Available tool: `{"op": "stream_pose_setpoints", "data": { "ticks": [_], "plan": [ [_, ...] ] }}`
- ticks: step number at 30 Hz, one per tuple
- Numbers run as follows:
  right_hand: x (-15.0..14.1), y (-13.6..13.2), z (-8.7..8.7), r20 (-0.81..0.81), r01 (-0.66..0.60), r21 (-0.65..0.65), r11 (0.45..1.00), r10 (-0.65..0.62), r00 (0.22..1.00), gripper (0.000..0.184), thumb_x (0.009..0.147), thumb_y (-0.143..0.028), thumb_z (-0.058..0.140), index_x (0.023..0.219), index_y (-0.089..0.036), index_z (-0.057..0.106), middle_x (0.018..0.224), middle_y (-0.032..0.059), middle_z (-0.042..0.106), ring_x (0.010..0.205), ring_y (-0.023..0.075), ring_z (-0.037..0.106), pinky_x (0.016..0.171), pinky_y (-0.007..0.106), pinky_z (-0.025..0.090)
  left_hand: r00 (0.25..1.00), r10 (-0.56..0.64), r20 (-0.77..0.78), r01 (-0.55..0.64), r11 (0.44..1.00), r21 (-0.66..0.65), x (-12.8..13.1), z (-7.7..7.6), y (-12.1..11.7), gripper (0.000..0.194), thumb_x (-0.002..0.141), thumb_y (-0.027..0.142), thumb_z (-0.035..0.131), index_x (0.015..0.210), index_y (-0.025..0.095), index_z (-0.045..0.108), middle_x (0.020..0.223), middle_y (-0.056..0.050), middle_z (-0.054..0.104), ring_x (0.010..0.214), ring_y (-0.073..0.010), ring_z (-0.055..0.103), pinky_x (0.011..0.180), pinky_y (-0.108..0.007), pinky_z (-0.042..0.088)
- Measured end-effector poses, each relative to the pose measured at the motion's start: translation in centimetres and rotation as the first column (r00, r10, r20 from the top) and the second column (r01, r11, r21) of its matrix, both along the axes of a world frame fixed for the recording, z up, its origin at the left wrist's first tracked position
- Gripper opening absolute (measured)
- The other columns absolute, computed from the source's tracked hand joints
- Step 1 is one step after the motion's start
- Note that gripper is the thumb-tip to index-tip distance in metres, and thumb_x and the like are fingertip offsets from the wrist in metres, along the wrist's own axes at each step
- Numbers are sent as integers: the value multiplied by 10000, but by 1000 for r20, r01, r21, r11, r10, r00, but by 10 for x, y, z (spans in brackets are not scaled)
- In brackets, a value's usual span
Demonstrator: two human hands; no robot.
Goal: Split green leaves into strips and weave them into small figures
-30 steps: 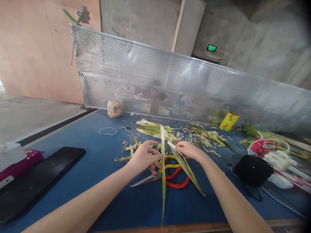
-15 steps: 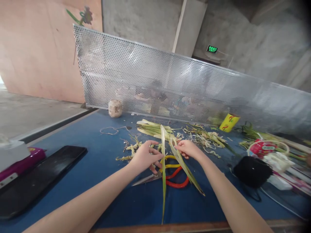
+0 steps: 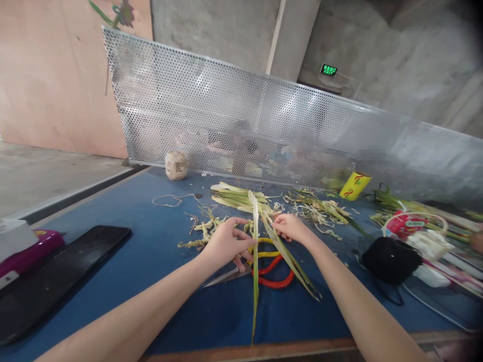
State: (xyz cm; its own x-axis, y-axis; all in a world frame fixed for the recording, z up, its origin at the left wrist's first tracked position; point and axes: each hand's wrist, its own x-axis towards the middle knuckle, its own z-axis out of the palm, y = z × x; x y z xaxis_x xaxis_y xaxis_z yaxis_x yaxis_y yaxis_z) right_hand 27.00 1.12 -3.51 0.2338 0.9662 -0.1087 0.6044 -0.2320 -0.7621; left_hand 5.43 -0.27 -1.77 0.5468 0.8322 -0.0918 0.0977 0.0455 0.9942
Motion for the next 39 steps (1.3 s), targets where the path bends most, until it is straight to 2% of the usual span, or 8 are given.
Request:
{"op": "stream_pose_setpoints", "data": {
  "ticks": [6, 11, 19, 23, 26, 33, 39],
  "plan": [
    [1, -4, 5, -105, -34, 1, 999, 34, 994, 174, 714, -128, 478, 550, -172, 440, 387, -77, 444, 289, 36, 353, 307, 158, 271, 1000, 8, 22, -8, 1000, -8, -1, 0, 0, 505, 686, 182, 635, 1115, 153, 371, 733, -15, 586, 506, -176, 633, 337, -263, 509],
    [2, -5, 4, -194, -64, 0, 998, 63, 979, 165, 683, -169, 431, 520, -177, 413, 368, -96, 331, 308, 35, 296, 331, 162, 234, 999, -20, 33, 19, 1000, 16, -2, -3, 1, 528, 692, 193, 627, 1142, 147, 354, 763, -29, 588, 517, -172, 634, 334, -248, 501],
    [1, -6, 5, -300, -68, -33, 997, 55, 952, 91, 646, -256, 466, 595, -184, 443, 395, -99, 338, 328, 45, 300, 335, 167, 191, 999, 22, 31, -23, 999, 25, -1, 2, 0, 480, 694, 128, 591, 1126, 124, 381, 736, -1, 565, 485, -121, 593, 337, -213, 458],
    [1, -6, 5, -336, -69, -34, 997, 54, 940, 99, 651, -283, 479, 643, -189, 449, 408, -102, 349, 331, 42, 296, 337, 165, 184, 995, 86, 59, -80, 993, -86, 0, 5, 0, 412, 696, 101, 589, 1073, 127, 425, 709, 13, 559, 466, -91, 566, 337, -179, 391],
    [2, -6, 4, -340, -76, -44, 996, 57, 939, 114, 656, -293, 496, 644, -188, 452, 404, -101, 352, 330, 41, 302, 338, 163, 191, 990, 111, 89, -96, 983, -157, 0, 6, -1, 372, 711, 122, 595, 1051, 121, 443, 667, 22, 553, 439, -70, 537, 352, -174, 377],
    [1, -7, 1, -296, -108, -43, 993, 91, 951, 140, 698, -313, 504, 662, -182, 472, 419, -85, 387, 336, 48, 343, 333, 162, 243, 987, 120, 111, -101, 981, -168, 0, 5, -1, 413, 689, 122, 639, 1053, 125, 442, 629, 38, 550, 421, -70, 534, 364, -179, 384],
    [1, -4, -2, -130, -85, 27, 996, 88, 988, 176, 750, -350, 506, 715, -179, 480, 501, -53, 498, 372, 73, 437, 363, 188, 340, 988, 90, 124, -71, 986, -153, 0, 4, 1, 453, 677, 107, 653, 1064, 127, 417, 676, 19, 567, 481, -99, 578, 374, -197, 429]
  ]
}}
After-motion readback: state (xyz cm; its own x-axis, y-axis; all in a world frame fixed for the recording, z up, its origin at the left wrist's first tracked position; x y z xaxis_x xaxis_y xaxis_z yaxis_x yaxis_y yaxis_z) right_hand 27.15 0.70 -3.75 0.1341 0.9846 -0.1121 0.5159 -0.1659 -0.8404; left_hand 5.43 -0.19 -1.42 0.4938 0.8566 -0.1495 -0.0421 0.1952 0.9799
